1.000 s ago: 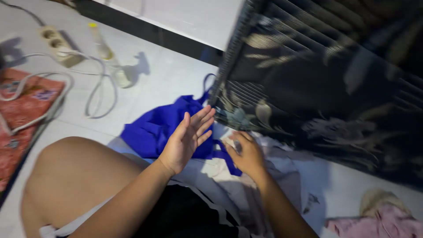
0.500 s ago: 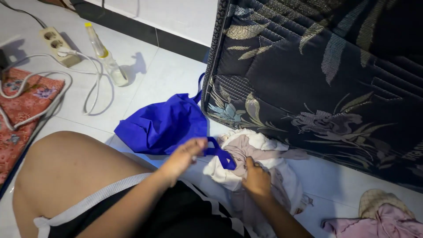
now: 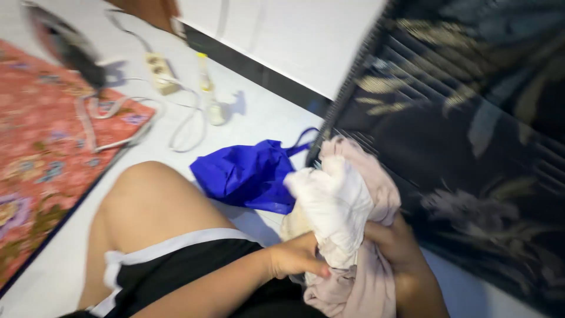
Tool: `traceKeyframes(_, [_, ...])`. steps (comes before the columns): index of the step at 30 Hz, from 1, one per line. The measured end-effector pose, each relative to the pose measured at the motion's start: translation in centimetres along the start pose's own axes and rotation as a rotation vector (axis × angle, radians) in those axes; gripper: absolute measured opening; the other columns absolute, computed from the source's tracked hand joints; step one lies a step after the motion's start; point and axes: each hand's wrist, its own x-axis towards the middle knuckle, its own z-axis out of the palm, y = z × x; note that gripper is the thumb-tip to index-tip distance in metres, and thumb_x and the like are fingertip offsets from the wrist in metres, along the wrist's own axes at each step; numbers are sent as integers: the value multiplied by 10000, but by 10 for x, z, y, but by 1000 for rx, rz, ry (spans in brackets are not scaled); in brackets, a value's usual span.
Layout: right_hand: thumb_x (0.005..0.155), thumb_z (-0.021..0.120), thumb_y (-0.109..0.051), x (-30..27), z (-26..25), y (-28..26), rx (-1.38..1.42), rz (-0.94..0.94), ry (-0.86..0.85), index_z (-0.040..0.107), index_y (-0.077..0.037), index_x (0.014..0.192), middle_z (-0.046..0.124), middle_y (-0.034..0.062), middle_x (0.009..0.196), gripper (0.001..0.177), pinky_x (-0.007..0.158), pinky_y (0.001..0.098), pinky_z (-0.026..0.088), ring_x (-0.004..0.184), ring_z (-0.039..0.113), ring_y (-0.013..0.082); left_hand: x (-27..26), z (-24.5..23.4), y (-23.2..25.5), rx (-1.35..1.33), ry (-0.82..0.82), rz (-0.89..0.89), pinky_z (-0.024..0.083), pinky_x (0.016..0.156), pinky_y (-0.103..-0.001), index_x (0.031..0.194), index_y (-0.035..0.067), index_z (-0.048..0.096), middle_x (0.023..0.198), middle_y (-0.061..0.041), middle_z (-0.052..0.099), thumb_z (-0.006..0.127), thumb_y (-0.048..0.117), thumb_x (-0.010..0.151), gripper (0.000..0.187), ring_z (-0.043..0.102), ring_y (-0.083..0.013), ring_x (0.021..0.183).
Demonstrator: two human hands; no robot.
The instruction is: The person irons a tan garment by hand on a floral mat on the floor, using an iron and a spray bottle of water, then folds the garment.
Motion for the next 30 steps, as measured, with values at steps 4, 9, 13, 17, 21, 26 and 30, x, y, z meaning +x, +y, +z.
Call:
traceKeyframes(4, [731, 580, 7, 23, 81, -42, -44, -231, -395, 487, 176, 1368, 622, 249, 1225, 665, 941, 433, 483, 1072, 623, 317, -52, -32, 43, 57, 228, 82, 331, 1125, -362, 1512, 17, 314, 1459, -112, 457, 754, 595, 734, 1064, 417, -224, 1355])
traceKeyframes(9, [682, 534, -11, 16, 207, -80, 218, -60, -879, 371, 65, 1467, 568, 285, 1287, 805, 1022, 506, 455, 1134, 603, 406, -164, -45, 113, 89, 725, 257, 368, 1079, -377, 1470, 50, 370, 1404, -108, 499, 712, 532, 763, 921, 457, -237, 1302])
traceKeyframes(13, [778, 573, -60, 19, 293, -95, 396, 48, -1237, 337, 90, 1518, 545, 309, 1349, 792, 1047, 583, 436, 1155, 587, 466, -266, -37, 153, 73, 1124, 464, 397, 1043, -389, 1436, 77, 415, 1360, -105, 532, 679, 481, 786, 809, 489, -248, 1260])
traceKeyframes(17, [782, 585, -102, 17, 373, -87, 411, 98, -1371, 353, 76, 1506, 544, 296, 1356, 781, 1057, 571, 427, 1173, 578, 448, -400, -13, 174, 63, 1485, 625, 427, 1007, -400, 1402, 104, 461, 1317, -101, 566, 646, 431, 809, 701, 522, -259, 1218])
traceKeyframes(21, [788, 600, -159, 14, 440, -59, 453, 144, -1402, 374, 58, 1489, 543, 279, 1367, 768, 1070, 556, 416, 1198, 565, 424, -491, -5, 149, -10, 1773, 623, 456, 971, -412, 1368, 131, 506, 1273, -98, 600, 613, 380, 833, 600, 554, -270, 1176])
traceKeyframes(26, [795, 619, -230, -6, 531, -20, 515, 196, -1458, 401, 36, 1469, 542, 257, 1380, 756, 1087, 536, 401, 1228, 549, 395, -538, -2, 125, 33, 2044, 21, 493, 925, -427, 1325, 164, 562, 1218, -94, 642, 571, 317, 862, 488, 594, -283, 1123])
traceKeyframes(30, [801, 634, -286, -37, 609, 31, 559, 243, -1541, 422, 18, 1452, 541, 240, 1390, 749, 1100, 521, 390, 1252, 536, 371, -531, -1, 172, 661, 1814, 316, 404, 1002, -362, 1377, 136, 426, 1373, -65, 513, 711, 321, 797, 672, 464, -181, 1283])
